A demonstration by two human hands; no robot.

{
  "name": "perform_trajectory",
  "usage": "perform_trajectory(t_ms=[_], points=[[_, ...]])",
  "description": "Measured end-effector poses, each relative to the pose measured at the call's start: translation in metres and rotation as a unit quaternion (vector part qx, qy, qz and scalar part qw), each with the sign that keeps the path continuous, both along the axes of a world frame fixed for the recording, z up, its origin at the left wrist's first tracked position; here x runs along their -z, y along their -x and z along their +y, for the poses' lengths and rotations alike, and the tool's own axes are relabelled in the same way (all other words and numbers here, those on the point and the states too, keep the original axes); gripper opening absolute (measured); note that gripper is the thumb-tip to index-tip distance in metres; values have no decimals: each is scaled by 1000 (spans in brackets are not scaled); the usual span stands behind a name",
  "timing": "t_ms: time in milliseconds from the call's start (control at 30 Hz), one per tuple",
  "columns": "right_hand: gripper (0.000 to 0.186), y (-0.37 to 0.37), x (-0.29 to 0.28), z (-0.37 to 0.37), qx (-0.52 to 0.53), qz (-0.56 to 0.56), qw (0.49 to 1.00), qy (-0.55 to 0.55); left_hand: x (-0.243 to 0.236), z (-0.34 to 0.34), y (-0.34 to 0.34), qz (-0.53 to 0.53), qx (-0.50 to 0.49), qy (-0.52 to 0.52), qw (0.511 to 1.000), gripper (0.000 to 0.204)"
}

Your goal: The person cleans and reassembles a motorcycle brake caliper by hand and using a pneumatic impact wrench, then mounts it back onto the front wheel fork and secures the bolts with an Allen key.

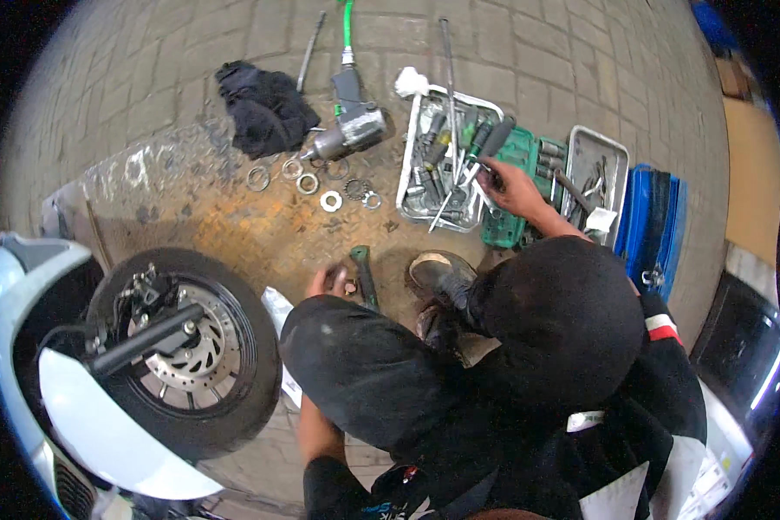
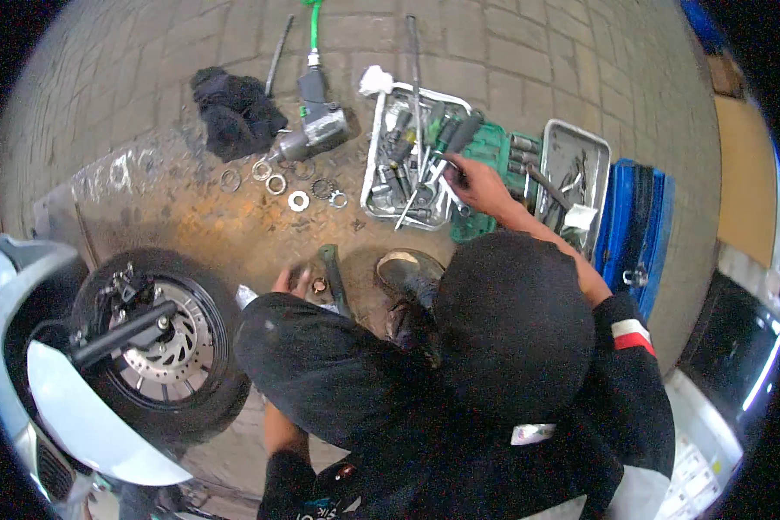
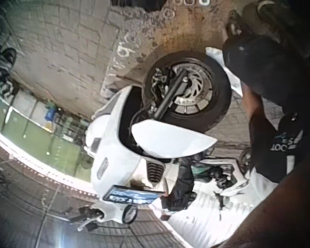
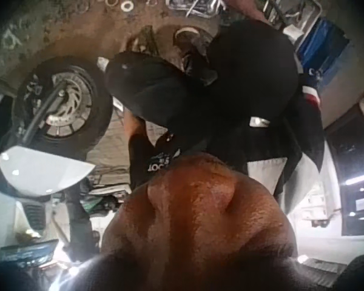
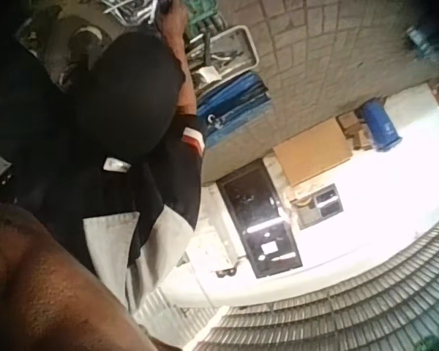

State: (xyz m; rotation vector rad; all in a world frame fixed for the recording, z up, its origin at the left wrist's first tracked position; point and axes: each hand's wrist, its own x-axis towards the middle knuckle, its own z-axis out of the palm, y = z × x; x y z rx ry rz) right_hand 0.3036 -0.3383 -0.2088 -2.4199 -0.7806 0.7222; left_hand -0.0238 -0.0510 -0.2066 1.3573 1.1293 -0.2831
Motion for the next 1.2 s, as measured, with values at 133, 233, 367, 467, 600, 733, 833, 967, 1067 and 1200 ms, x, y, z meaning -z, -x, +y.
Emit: perform_trajectory(t_ms=[133, 233, 367, 467, 600, 733, 833, 967, 1067, 1200], points=[[44, -1, 13, -3, -56, -95, 994, 20, 39, -11, -110, -144, 254, -260, 920, 54], [50, 7, 16, -10, -15, -98, 995, 15, 49, -30, -178, -31, 375, -279, 884, 59], [55, 14, 22, -15, 46, -93, 995, -2, 78, -37, -195, -105, 286, -332, 893, 48], [54, 21, 38, -28, 87, -81, 993, -3, 94, -25, -185, -69, 326, -297, 895, 47], [41, 16, 41, -49, 108, -6, 993, -46, 81, -34, -187, -98, 358, -321, 872, 47], [38, 17, 7, -25, 154, 106, 982, -40, 68, -14, -176, -43, 379, -303, 873, 46], [43, 39, 10, -1, 155, 200, 948, -194, 62, -1, -161, -22, 373, -328, 867, 44], [37, 40, 5, 35, 24, 133, 987, -85, 62, 18, -145, 29, 396, -312, 863, 48], [30, 16, -1, 57, -95, -27, 988, -121, 53, 44, -116, -64, 278, -330, 900, 47], [50, -36, 16, 80, -315, -208, 925, -47, 0, 74, -88, -144, 96, -198, 965, 37]])
